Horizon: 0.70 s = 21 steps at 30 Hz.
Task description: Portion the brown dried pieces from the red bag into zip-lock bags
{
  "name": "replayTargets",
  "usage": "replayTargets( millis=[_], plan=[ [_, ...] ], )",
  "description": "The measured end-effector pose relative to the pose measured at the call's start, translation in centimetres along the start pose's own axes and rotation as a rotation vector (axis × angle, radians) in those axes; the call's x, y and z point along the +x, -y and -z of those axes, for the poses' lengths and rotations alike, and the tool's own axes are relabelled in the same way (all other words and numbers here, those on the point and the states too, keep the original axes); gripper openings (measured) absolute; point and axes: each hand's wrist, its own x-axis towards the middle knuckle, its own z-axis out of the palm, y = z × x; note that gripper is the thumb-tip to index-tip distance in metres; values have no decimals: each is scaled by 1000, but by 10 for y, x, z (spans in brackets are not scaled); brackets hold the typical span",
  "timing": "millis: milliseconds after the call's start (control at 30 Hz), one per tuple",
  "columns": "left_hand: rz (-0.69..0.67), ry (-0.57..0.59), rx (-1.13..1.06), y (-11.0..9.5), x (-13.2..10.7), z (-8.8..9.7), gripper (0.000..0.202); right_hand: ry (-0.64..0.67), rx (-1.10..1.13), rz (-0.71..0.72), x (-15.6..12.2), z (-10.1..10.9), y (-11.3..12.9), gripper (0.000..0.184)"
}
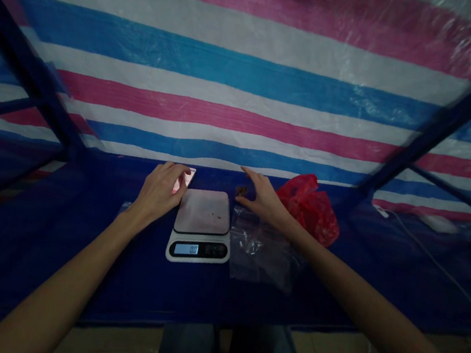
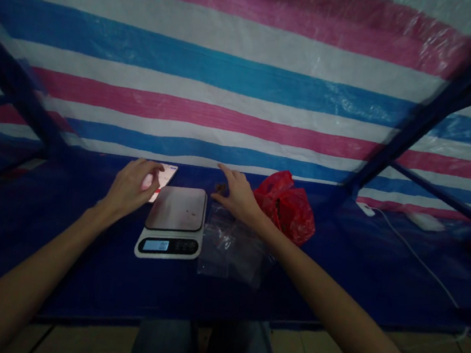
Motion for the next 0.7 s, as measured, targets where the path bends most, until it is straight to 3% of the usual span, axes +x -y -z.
replayTargets(
  millis=[100,233,433,567,700],
  plan=[
    [-37,6,-21,-2,0,0,20,92,25,-132,12,-19,-17,90],
    [-80,3,-22,-5,0,0,20,59,144,-176,14,-23,-18,78],
    [-82,21,-28,-13,1,4,20,-46,235,-26,27,-6,25,68],
    [-68,22,-27,-19,1,6,25,112,313,38,27,-24,55,72],
    [-20,-4,-38,-21,1,5,35,253,320,81,22,-41,60,73]
  ],
)
